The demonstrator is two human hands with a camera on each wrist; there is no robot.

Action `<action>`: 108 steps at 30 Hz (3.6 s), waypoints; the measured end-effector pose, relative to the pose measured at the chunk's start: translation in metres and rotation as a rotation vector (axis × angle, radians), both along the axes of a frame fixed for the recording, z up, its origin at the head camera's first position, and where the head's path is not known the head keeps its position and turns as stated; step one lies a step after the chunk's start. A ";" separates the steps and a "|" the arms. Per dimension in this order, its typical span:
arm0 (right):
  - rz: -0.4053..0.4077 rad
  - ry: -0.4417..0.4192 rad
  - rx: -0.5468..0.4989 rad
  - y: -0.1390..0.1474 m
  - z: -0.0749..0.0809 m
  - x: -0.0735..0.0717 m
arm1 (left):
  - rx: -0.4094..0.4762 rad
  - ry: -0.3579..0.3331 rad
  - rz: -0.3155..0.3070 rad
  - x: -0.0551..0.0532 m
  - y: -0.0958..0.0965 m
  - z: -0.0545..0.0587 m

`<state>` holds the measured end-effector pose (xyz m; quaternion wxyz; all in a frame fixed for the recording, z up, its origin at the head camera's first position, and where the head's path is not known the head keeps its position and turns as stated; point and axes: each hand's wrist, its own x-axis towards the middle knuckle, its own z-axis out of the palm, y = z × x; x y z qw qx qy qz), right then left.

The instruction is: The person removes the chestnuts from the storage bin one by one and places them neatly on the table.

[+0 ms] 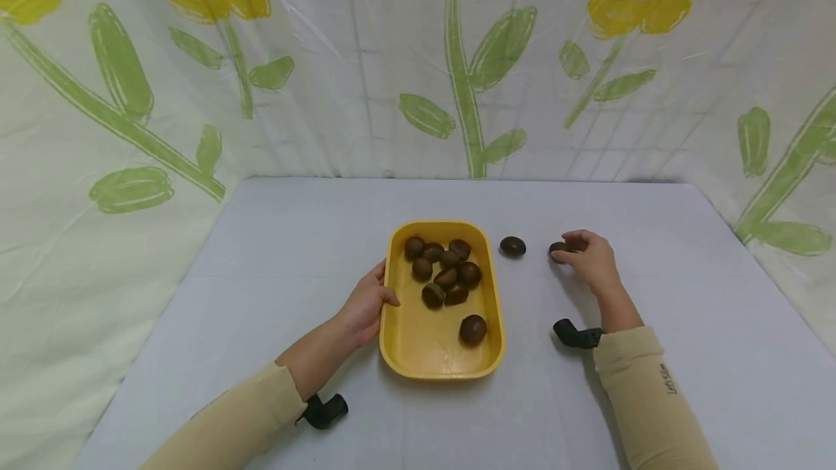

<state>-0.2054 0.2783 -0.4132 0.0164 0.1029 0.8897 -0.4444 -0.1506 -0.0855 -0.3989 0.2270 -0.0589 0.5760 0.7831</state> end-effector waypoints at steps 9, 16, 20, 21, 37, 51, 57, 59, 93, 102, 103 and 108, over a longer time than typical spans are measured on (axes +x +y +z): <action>-0.016 0.034 -0.042 0.000 0.011 -0.007 | -0.005 0.002 0.011 0.000 0.000 0.000; 0.047 0.048 -0.041 -0.016 0.033 -0.012 | -0.014 -0.012 0.016 -0.001 0.001 0.000; 0.107 0.048 -0.053 -0.029 0.045 -0.016 | -0.021 -0.022 0.022 0.000 0.001 0.001; 0.121 0.052 -0.050 -0.032 0.047 -0.017 | -0.021 -0.021 0.020 0.000 0.001 0.001; 0.333 0.068 -0.117 -0.107 0.074 -0.026 | 0.006 -0.007 0.011 -0.001 0.000 0.000; 0.455 0.039 -0.127 -0.151 0.071 -0.028 | 0.008 -0.014 0.013 -0.001 0.000 0.000; 0.535 -0.003 -0.070 -0.174 0.066 -0.032 | 0.023 -0.009 -0.002 -0.001 -0.001 0.002; 0.559 -0.007 -0.048 -0.180 0.064 -0.034 | 0.035 -0.004 -0.014 -0.001 -0.002 0.003; 0.756 -0.045 0.313 -0.230 0.036 -0.034 | 0.034 0.002 -0.015 0.000 -0.001 0.001; 0.730 0.043 0.434 -0.238 0.028 -0.031 | 0.009 0.004 -0.002 0.000 -0.001 0.001; 0.738 0.054 0.462 -0.239 0.026 -0.030 | 0.009 0.006 -0.002 0.000 -0.001 0.001; 0.765 0.076 0.497 -0.239 0.024 -0.027 | 0.026 0.013 -0.015 -0.001 -0.001 -0.001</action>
